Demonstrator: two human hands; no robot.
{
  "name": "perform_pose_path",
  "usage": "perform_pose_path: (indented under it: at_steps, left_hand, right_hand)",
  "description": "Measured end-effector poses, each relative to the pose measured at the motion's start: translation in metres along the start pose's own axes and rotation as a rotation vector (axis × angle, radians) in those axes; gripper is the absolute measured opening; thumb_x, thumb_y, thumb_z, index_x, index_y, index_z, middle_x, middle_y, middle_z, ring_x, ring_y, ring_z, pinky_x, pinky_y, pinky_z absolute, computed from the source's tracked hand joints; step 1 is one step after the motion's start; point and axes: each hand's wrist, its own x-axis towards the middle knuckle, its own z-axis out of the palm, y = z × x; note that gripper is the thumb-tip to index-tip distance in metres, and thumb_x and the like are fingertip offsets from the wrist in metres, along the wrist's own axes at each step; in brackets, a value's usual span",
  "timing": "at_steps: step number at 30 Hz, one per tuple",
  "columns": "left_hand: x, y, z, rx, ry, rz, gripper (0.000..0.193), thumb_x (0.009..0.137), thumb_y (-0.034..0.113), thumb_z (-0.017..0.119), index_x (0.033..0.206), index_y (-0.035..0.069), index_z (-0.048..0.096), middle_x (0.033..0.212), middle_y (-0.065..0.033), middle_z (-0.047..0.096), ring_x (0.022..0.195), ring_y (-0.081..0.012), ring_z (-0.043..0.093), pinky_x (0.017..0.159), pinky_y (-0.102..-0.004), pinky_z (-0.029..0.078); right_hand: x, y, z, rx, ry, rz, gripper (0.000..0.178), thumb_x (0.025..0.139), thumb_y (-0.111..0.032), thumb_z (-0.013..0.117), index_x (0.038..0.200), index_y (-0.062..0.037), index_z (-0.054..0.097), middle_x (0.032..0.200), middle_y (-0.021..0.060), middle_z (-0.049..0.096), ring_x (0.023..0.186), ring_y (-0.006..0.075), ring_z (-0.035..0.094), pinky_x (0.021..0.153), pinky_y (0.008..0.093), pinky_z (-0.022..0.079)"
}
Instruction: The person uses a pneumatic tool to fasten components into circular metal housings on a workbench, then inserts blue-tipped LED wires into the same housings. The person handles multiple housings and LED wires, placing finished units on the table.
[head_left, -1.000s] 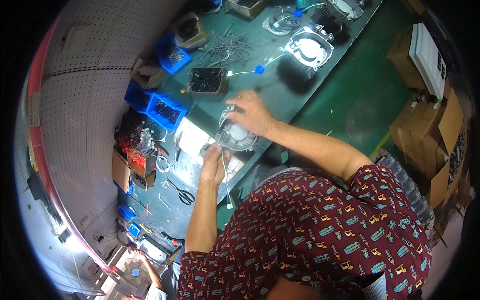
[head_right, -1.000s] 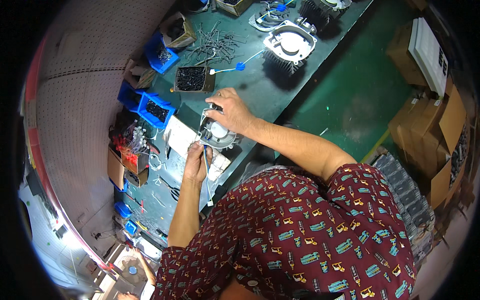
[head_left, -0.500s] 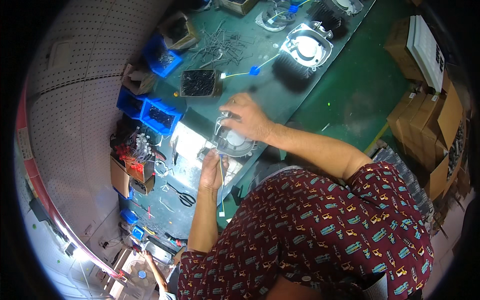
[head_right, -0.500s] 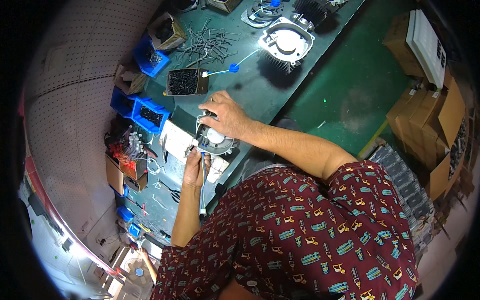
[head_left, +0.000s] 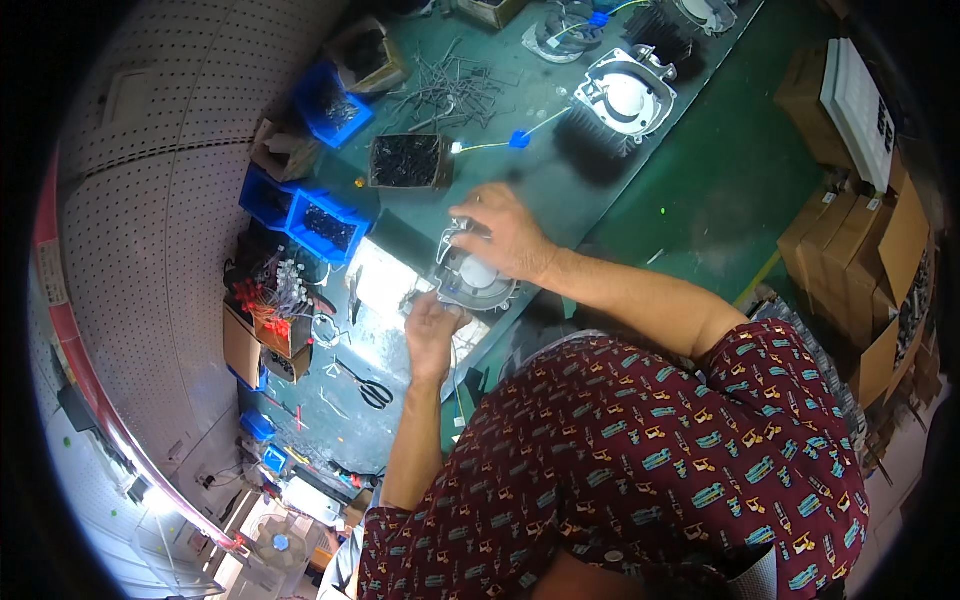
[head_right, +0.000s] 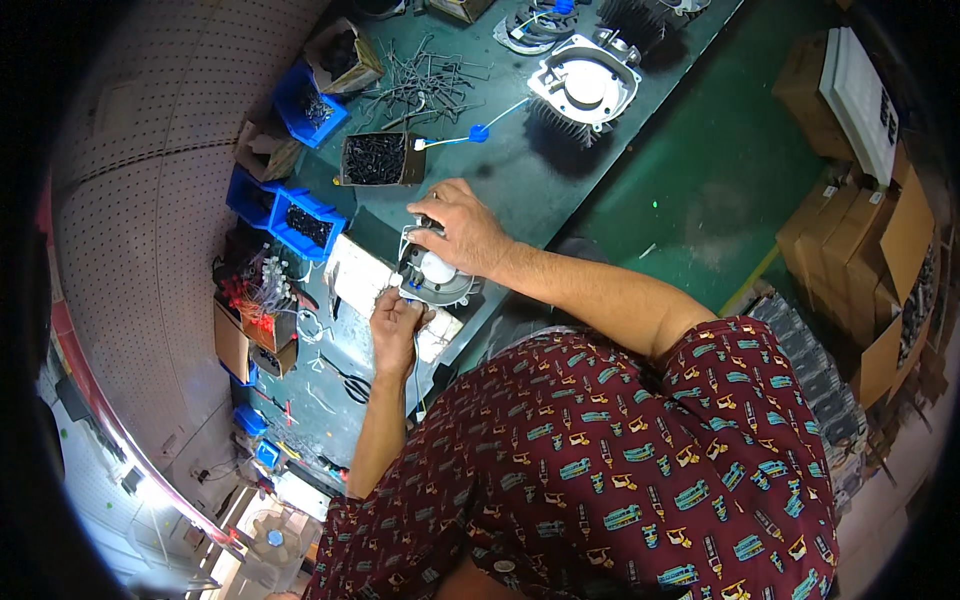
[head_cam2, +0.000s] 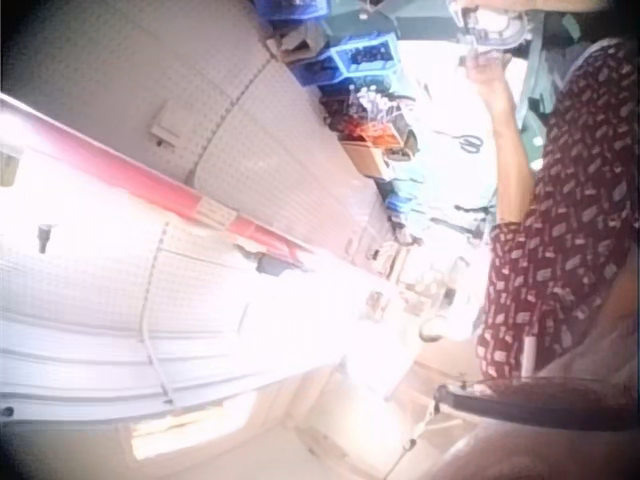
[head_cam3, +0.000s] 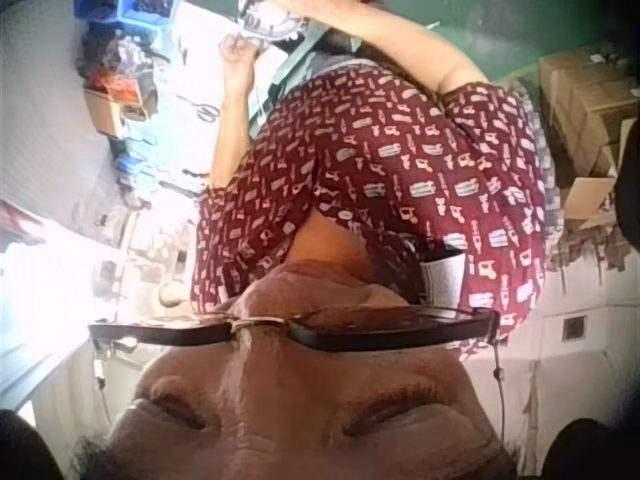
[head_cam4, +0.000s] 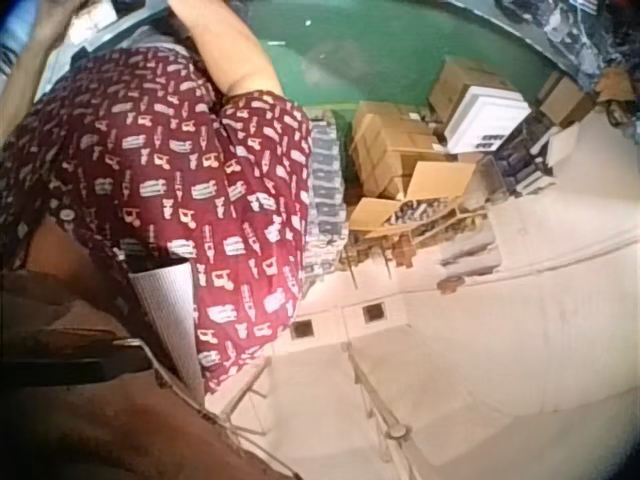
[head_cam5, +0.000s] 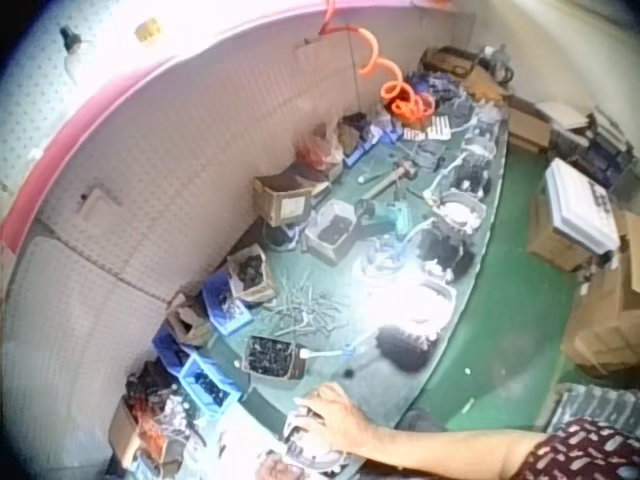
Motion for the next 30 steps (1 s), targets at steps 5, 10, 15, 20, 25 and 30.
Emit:
perform_pose_path:
  at_steps: [5, 10, 15, 20, 25, 30]
  left_hand:
    - [0.0, -0.007, 0.001, 0.076, -0.01, 0.052, 0.022, 0.096, -0.005, 0.059, 0.118, -0.003, 0.06, 0.098, -0.008, 0.07, 0.082, -0.0139, 0.068, 0.076, -0.0296, 0.062]
    - [0.005, -0.008, -0.003, 0.149, -0.018, 0.077, 0.019, 0.098, -0.003, 0.057, 0.117, -0.005, 0.061, 0.097, -0.0093, 0.071, 0.08, -0.0138, 0.068, 0.073, -0.0286, 0.06]
    - [0.003, -0.009, -0.005, 0.4, 0.086, 0.144, 0.042, 0.094, -0.007, 0.06, 0.135, -0.007, 0.056, 0.104, -0.0107, 0.07, 0.084, -0.0119, 0.065, 0.076, -0.0265, 0.056]
    - [0.0, -0.011, -0.002, 0.322, 0.129, 0.176, 0.033, 0.094, -0.005, 0.062, 0.127, -0.007, 0.059, 0.099, -0.0118, 0.068, 0.085, -0.0136, 0.066, 0.075, -0.0276, 0.058]
    - [0.001, -0.01, -0.003, 0.221, 0.092, 0.17, 0.024, 0.094, -0.005, 0.062, 0.117, -0.006, 0.06, 0.092, -0.0086, 0.067, 0.078, -0.0122, 0.065, 0.07, -0.0262, 0.056]
    - [0.009, -0.009, -0.005, 0.36, 0.091, 0.179, 0.013, 0.093, -0.005, 0.062, 0.106, -0.004, 0.061, 0.081, -0.0035, 0.065, 0.066, -0.0082, 0.059, 0.061, -0.0227, 0.049]
  right_hand:
    - [-0.004, -0.001, -0.002, -0.016, 0.023, -0.006, 0.039, 0.083, -0.023, 0.077, 0.115, -0.0017, 0.071, 0.114, 0.0195, 0.063, 0.12, 0.0369, 0.054, 0.103, 0.0442, 0.045]
    - [-0.006, -0.002, 0.001, -0.005, 0.038, -0.024, 0.038, 0.084, -0.024, 0.076, 0.115, -0.0007, 0.071, 0.113, 0.0199, 0.063, 0.119, 0.0371, 0.053, 0.102, 0.0445, 0.046]
    - [-0.005, -0.004, 0.001, -0.067, 0.045, 0.001, 0.039, 0.084, -0.023, 0.077, 0.116, -0.0007, 0.07, 0.114, 0.0201, 0.062, 0.118, 0.0381, 0.053, 0.101, 0.0443, 0.046]
    - [-0.005, -0.004, -0.002, -0.032, 0.026, 0.016, 0.04, 0.085, -0.024, 0.077, 0.117, -0.001, 0.07, 0.113, 0.0198, 0.062, 0.118, 0.038, 0.053, 0.101, 0.0435, 0.046]
    - [-0.007, -0.003, 0.0, -0.033, 0.042, 0.002, 0.039, 0.084, -0.023, 0.078, 0.116, -0.0002, 0.071, 0.113, 0.02, 0.062, 0.118, 0.0368, 0.053, 0.102, 0.0431, 0.045]
    - [-0.007, -0.002, 0.0, -0.008, 0.04, -0.022, 0.039, 0.084, -0.021, 0.078, 0.114, 0.0016, 0.07, 0.113, 0.0203, 0.061, 0.117, 0.0366, 0.053, 0.102, 0.0431, 0.045]
